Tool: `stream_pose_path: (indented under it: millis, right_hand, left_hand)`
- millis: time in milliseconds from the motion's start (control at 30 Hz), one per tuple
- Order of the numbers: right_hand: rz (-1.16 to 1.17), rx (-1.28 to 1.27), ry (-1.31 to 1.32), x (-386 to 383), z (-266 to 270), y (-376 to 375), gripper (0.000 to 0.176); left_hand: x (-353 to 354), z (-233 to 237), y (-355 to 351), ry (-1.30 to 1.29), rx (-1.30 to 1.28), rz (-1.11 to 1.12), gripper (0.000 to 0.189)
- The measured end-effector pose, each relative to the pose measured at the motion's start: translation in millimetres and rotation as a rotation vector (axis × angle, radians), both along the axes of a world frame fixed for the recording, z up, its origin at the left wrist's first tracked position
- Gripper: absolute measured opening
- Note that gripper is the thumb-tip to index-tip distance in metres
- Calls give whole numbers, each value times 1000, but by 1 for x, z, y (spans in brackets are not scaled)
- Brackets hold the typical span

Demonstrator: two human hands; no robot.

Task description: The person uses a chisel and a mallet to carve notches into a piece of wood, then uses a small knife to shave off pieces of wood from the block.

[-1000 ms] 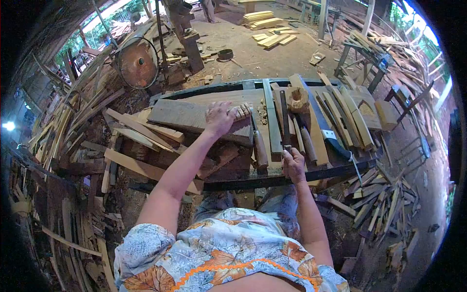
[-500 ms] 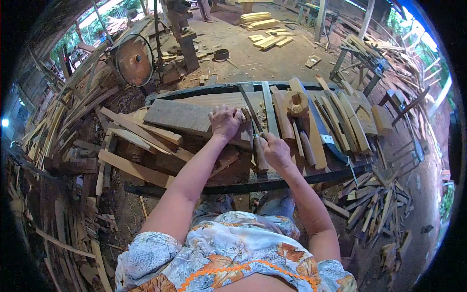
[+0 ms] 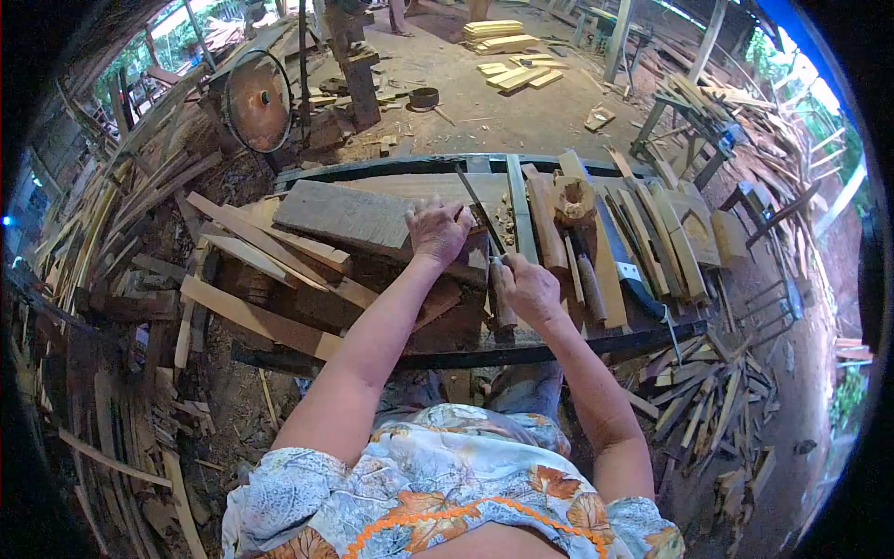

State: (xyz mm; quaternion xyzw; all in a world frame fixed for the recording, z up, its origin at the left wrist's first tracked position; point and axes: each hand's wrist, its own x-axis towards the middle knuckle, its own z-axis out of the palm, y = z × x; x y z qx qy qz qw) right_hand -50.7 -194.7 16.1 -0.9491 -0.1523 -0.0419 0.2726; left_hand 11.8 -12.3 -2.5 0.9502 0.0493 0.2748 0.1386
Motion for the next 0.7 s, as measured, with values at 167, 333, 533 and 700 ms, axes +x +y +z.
stream_pose_path:
  millis: [167,333,533,700]
  right_hand:
    - [2,-154,63,-31,5,-15,29]
    - [32,-151,75,-65,1,-42,23]
    - [3,-74,-11,4,6,7,25]
    - [-38,-30,-62,49,-10,35,22]
  left_hand:
    - [1,-1,2,33,-28,-17,27]
    - [2,-1,3,39,-42,-42,26]
    - [4,-4,4,34,-28,-38,26]
    - [4,-2,4,24,18,-17,28]
